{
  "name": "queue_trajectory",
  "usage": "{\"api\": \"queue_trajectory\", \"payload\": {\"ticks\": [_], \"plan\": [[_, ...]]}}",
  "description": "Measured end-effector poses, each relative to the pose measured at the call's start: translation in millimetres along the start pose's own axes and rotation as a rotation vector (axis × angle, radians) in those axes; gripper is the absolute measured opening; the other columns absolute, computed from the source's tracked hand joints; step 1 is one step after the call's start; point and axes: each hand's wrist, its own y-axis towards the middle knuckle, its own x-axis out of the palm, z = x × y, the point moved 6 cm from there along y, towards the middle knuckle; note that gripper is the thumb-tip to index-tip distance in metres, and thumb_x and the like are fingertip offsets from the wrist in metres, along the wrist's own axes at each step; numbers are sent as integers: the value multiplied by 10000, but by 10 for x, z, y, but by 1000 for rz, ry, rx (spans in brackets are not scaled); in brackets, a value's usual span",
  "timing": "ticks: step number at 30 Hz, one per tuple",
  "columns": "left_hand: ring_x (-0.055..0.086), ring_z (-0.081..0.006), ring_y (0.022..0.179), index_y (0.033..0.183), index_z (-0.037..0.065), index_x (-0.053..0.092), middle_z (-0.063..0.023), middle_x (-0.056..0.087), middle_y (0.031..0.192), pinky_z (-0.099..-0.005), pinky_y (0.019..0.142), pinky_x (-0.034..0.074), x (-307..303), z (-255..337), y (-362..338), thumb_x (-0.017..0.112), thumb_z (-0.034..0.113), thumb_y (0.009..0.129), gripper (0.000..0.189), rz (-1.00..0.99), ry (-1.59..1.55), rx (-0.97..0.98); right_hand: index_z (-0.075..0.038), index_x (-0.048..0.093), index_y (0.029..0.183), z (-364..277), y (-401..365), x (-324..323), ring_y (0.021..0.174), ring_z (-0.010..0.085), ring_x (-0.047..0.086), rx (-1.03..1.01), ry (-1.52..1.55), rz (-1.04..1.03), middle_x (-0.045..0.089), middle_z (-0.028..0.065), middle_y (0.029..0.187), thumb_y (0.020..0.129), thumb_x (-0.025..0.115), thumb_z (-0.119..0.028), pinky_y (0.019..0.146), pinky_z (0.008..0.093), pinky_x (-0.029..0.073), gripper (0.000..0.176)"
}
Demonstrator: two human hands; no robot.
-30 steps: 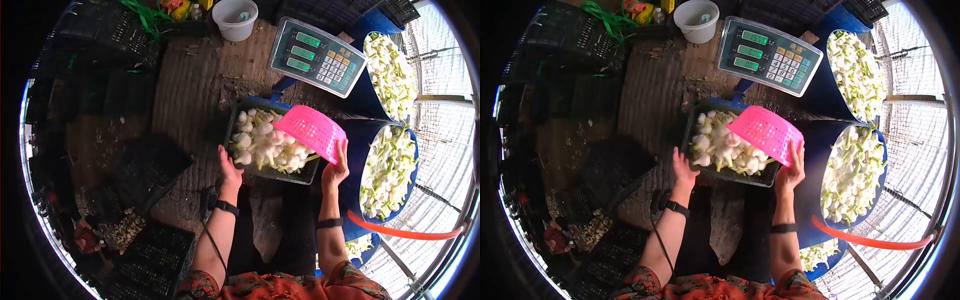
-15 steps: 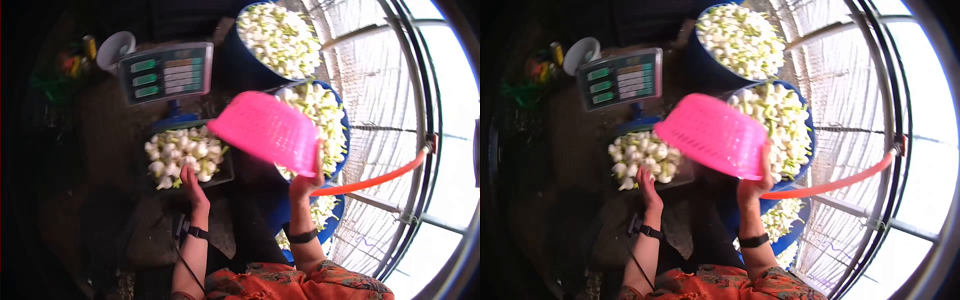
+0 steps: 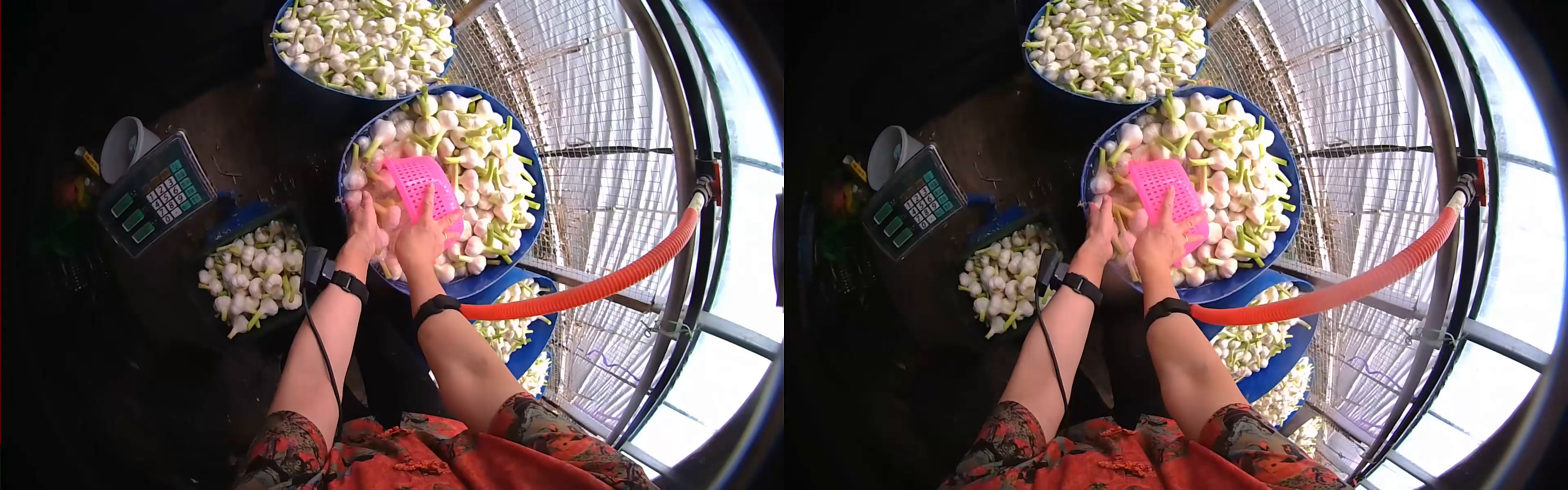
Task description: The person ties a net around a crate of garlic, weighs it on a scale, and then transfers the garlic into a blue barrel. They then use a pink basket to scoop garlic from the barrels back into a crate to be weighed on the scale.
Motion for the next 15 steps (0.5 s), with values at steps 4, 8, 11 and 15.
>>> {"api": "queue_trajectory", "payload": {"ticks": [4,8,11,15], "plan": [[487,-337,1199,1456,14,143,-219,345,1423,-409,924,470,53,-333,-153,399,568,909,819,51,-35,-293,-374,233,1454,602,19,-35,1137,468,514,-84,400,-273,94,346,1467,776,677,-255,860,449,500,819],[428,-296,1251,1456,148,234,-120,346,1442,-439,980,413,-24,-596,-118,470,574,889,747,407,-110,-381,-388,265,1438,536,76,395,1151,460,501,-72,416,-302,141,313,1473,787,660,-254,890,448,480,773],[427,-293,1252,1461,193,231,-119,347,1443,-433,976,415,-13,-633,517,447,619,875,756,379,-78,-264,-424,281,1422,237,292,791,1200,450,466,65,417,-410,95,272,1506,746,659,-135,918,439,464,827],[331,-295,1323,1472,188,235,-79,227,1510,-509,967,395,220,-678,246,353,652,889,755,-59,-7,145,-404,319,1412,273,215,979,1228,449,441,-45,526,-452,96,262,1511,691,635,-63,950,432,447,858]]}}
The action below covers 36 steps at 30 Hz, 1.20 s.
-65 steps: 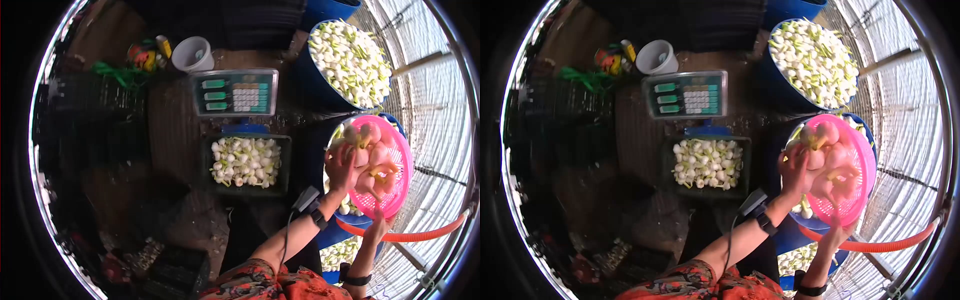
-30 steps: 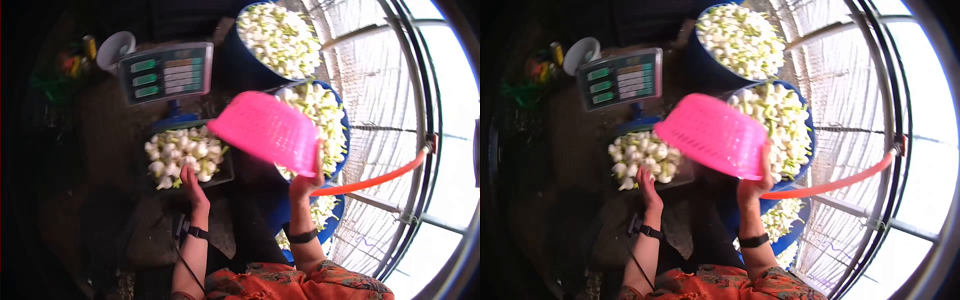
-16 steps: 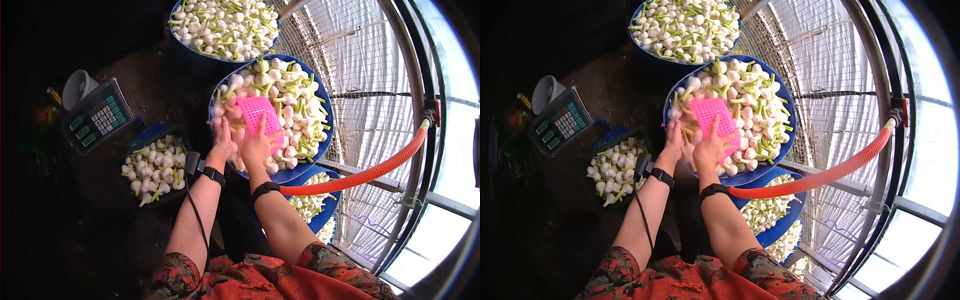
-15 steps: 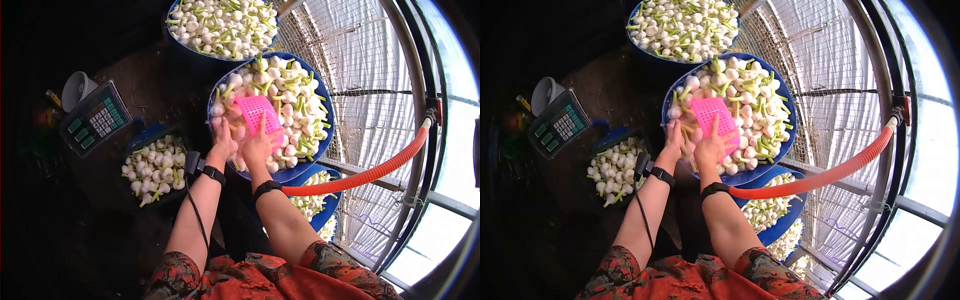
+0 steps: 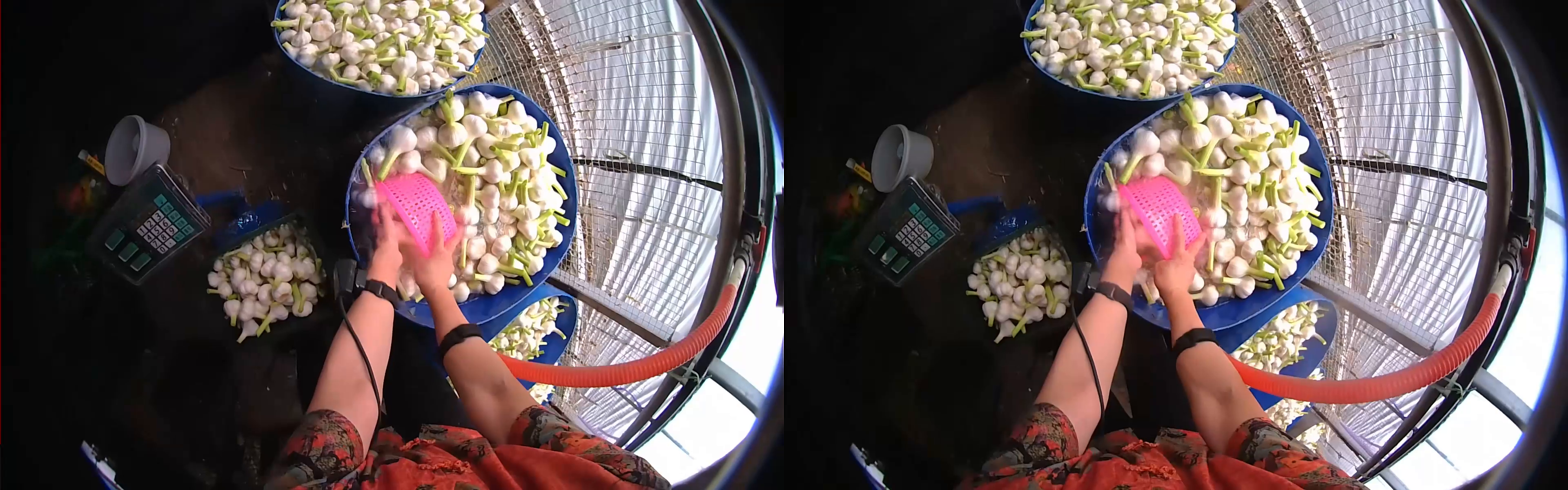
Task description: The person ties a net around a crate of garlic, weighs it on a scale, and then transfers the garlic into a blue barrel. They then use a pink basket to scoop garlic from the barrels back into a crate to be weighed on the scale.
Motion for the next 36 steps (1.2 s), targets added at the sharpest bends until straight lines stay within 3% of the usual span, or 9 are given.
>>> {"api": "queue_trajectory", "payload": {"ticks": [2,6,10,16,19,22,26,33,36], "plan": [[307,-299,1335,1479,157,203,-69,173,1528,-559,941,392,173,119,-74,355,595,917,729,-17,-126,-336,-385,357,1400,51,82,-167,1227,448,440,-187,-4,91,112,250,1512,704,646,-86,965,425,440,811],[264,-335,1362,1431,1,255,-220,280,1465,-384,1110,238,-197,486,-374,391,472,957,682,427,-7,-56,-365,406,1377,203,617,-230,1159,399,517,-14,34,-160,316,246,1442,802,580,-124,947,392,455,647],[337,-357,1322,1410,2,290,-230,307,1450,-425,1058,326,-215,211,-403,382,535,935,721,603,127,-615,-363,389,1404,246,760,-306,1026,250,618,-195,-34,-40,590,161,1225,704,505,69,827,327,496,830],[307,-282,1338,1441,124,288,-105,309,1466,-412,1032,345,215,228,-593,404,523,934,655,347,-435,-711,-410,379,1392,95,899,-517,1048,283,615,64,-56,-406,612,189,1177,799,505,-44,860,319,470,709],[372,-306,1293,1429,91,297,-170,352,1432,-396,1030,337,51,132,-532,436,451,941,622,434,88,-137,-418,338,1408,163,903,-396,1076,308,602,36,-174,-358,603,197,1187,824,517,-85,881,324,467,696],[441,-313,1235,1407,66,330,-203,413,1379,-383,1022,347,-179,208,-524,445,426,938,603,729,295,-101,-424,304,1417,72,899,-445,1114,341,573,2,-256,-475,582,207,1209,843,536,-136,894,341,466,683],[464,-283,1225,1391,47,352,-178,442,1365,-382,1027,350,-196,58,-192,459,413,927,600,554,-85,-422,-340,367,1420,-44,1011,-676,829,203,632,44,-144,-656,663,88,973,723,552,-20,737,304,510,789],[342,-313,1314,1442,132,274,-178,290,1459,-405,1053,326,396,501,-288,451,438,948,607,430,-498,-234,-124,378,1376,-50,1256,-1200,707,165,637,218,214,-922,623,52,894,714,597,3,563,310,549,709],[335,-395,1305,1445,225,283,-225,368,1407,-507,1077,227,506,1058,-533,365,541,937,604,366,141,-213,-98,329,1391,-110,1292,-1489,735,178,651,198,259,-961,613,73,965,747,586,6,623,325,573,701]]}}
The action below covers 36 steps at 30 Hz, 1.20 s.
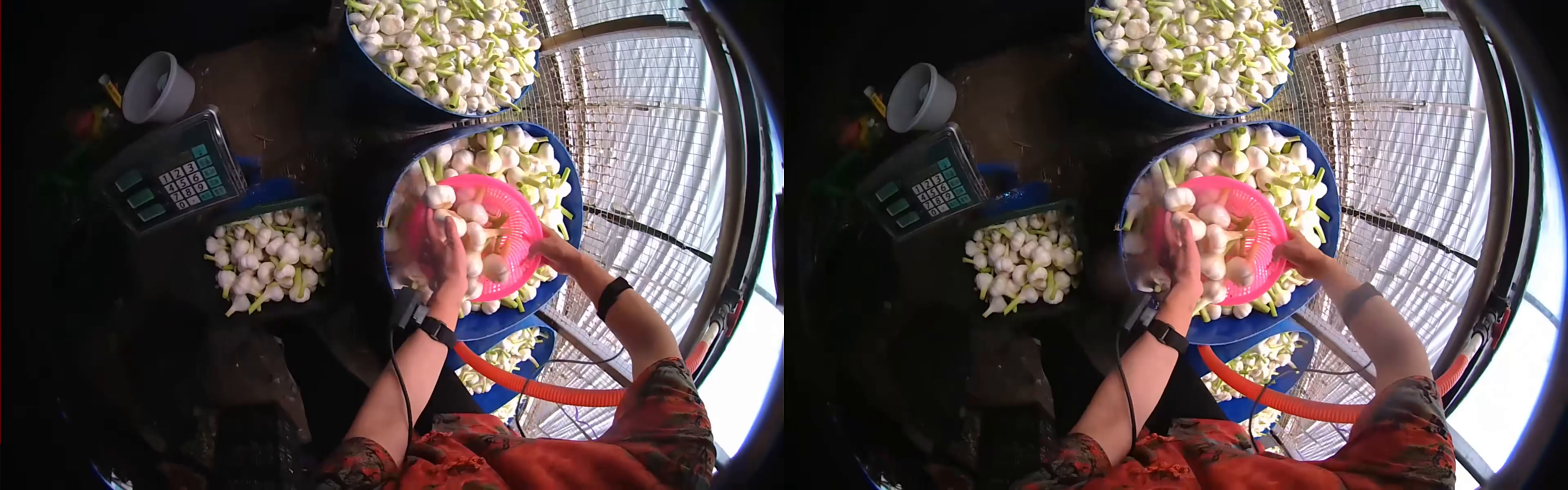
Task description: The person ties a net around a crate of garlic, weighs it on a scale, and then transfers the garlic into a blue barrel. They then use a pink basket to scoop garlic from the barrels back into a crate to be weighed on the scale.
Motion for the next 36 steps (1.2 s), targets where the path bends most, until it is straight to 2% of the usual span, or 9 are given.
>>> {"api": "queue_trajectory", "payload": {"ticks": [13,20,25,26,28,29,31,32,36], "plan": [[378,-321,1283,1431,155,303,-153,444,1377,-490,1050,222,-255,522,-559,313,593,936,661,36,-195,194,-33,369,1356,-1147,-1027,411,814,189,635,-97,-245,154,570,116,1089,684,482,136,670,311,578,702],[473,-322,1226,1372,31,389,-186,493,1317,-390,1024,382,-1731,848,-923,447,457,953,600,55,-807,403,-40,359,1376,-1699,-1406,1568,861,168,617,-228,-446,158,559,116,1132,684,484,134,718,314,571,724],[484,-307,1210,1322,-15,426,-230,483,1303,-379,1015,378,-2807,130,-561,471,438,934,598,130,-742,356,-27,422,1329,-1472,-1002,2809,935,202,623,-399,-517,175,600,116,1097,685,565,148,758,311,561,682],[475,-226,1158,1279,32,428,-132,486,1249,-368,970,388,-3032,-19,-436,434,436,942,526,93,-831,405,-39,389,1373,-1388,-913,3101,951,201,604,-319,-654,344,582,120,1147,672,554,155,790,306,537,747],[401,-223,1248,1383,48,335,-122,408,1345,-354,1050,322,-3577,-329,-243,411,402,951,564,66,-876,426,-227,333,1445,-1365,-819,4012,743,130,605,-554,-869,354,489,172,1355,695,442,157,549,247,496,850],[503,-239,1092,1204,-3,474,-131,515,1149,-360,948,399,-3803,-588,-11,403,328,956,420,210,-944,406,-275,329,1444,-1283,-624,4254,652,110,580,-701,-949,418,435,165,1410,732,367,144,462,226,449,827],[349,-266,1300,1421,21,296,-162,333,1420,-368,1067,286,-4083,-1416,417,411,363,962,584,395,-871,239,-264,357,1431,-1060,-174,4670,1101,278,598,-1107,-990,568,487,150,1365,743,324,144,793,348,512,801],[251,-260,1370,1457,36,224,-154,207,1505,-372,1098,237,-4256,-1665,437,415,373,960,631,351,-920,52,-265,404,1405,-963,63,4822,1258,314,453,-964,-918,524,447,216,1372,743,339,126,933,367,445,771],[208,-319,1374,1474,308,157,-35,177,1536,-632,949,258,-4875,-2184,138,462,598,861,744,329,-852,-213,-260,471,1359,-951,411,5330,1194,366,497,-851,-967,599,402,255,1381,754,386,81,887,366,480,700]]}}
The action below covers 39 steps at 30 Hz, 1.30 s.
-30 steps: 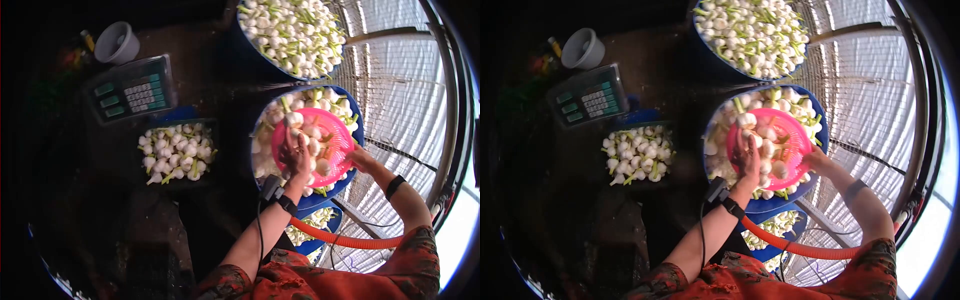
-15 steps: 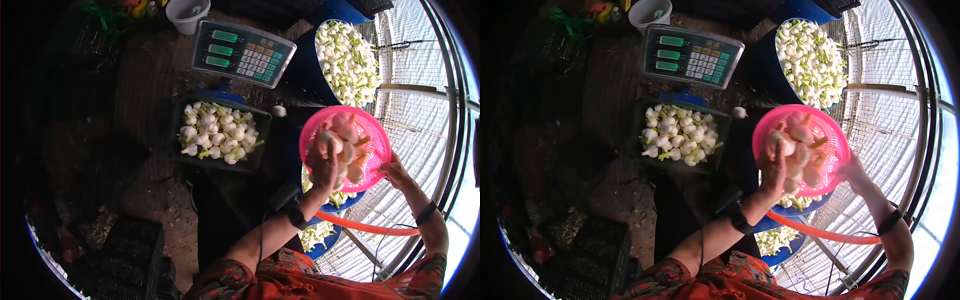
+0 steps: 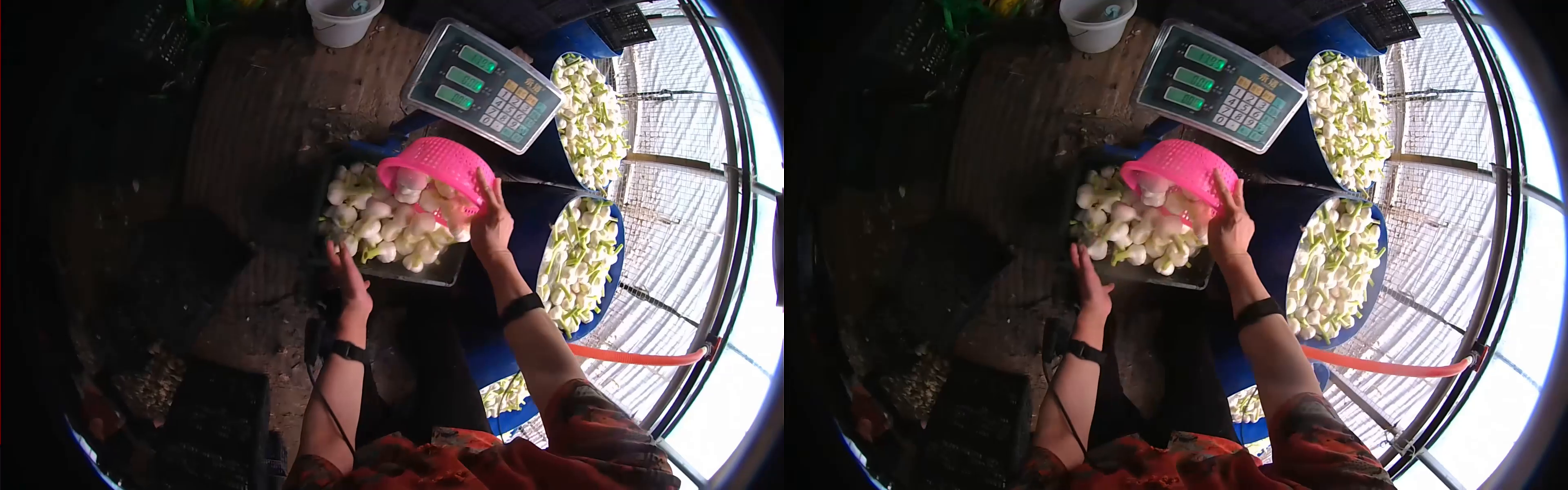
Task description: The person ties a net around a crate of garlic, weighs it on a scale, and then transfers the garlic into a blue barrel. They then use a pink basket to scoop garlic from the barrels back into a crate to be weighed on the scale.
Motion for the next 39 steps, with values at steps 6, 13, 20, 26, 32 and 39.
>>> {"api": "queue_trajectory", "payload": {"ticks": [6,13,20,26,32,39], "plan": [[216,-306,1361,1459,298,156,-23,189,1528,-606,920,292,-650,-144,41,476,619,847,762,91,37,-82,-312,542,1287,-38,-231,-95,918,377,643,-172,-19,258,450,251,1339,731,474,45,647,373,546,665],[288,-280,1335,1457,284,160,-41,190,1510,-612,873,343,-500,2,9,465,636,856,761,11,121,-5,-317,414,1384,-62,-18,-189,854,433,630,-101,-97,212,347,307,1391,661,489,56,632,414,544,817],[327,-271,1312,1452,278,166,-30,210,1509,-594,937,317,-373,61,-131,491,616,855,760,-7,120,-6,-311,367,1407,95,-28,-234,840,449,626,-14,-39,202,338,337,1379,697,464,36,660,428,546,797],[390,-264,1268,1437,266,199,-31,248,1494,-549,916,353,-245,-146,-229,500,575,872,711,68,163,-35,-301,372,1403,392,-98,-317,904,442,614,-1,132,227,392,352,1324,720,457,41,713,443,534,769],[396,-275,1265,1435,215,224,-57,299,1468,-504,914,376,-6,-424,-285,492,535,894,683,94,166,-16,-109,451,1365,1223,-470,-45,992,228,636,313,778,173,617,155,1179,705,488,113,878,280,462,697],[528,-258,1146,1373,149,371,-117,512,1264,-508,811,515,758,-702,-649,609,360,886,582,-523,-95,-296,-18,521,1213,1499,-1285,-67,902,157,619,840,1163,-49,632,67,1030,696,493,145,786,269,511,543]]}}
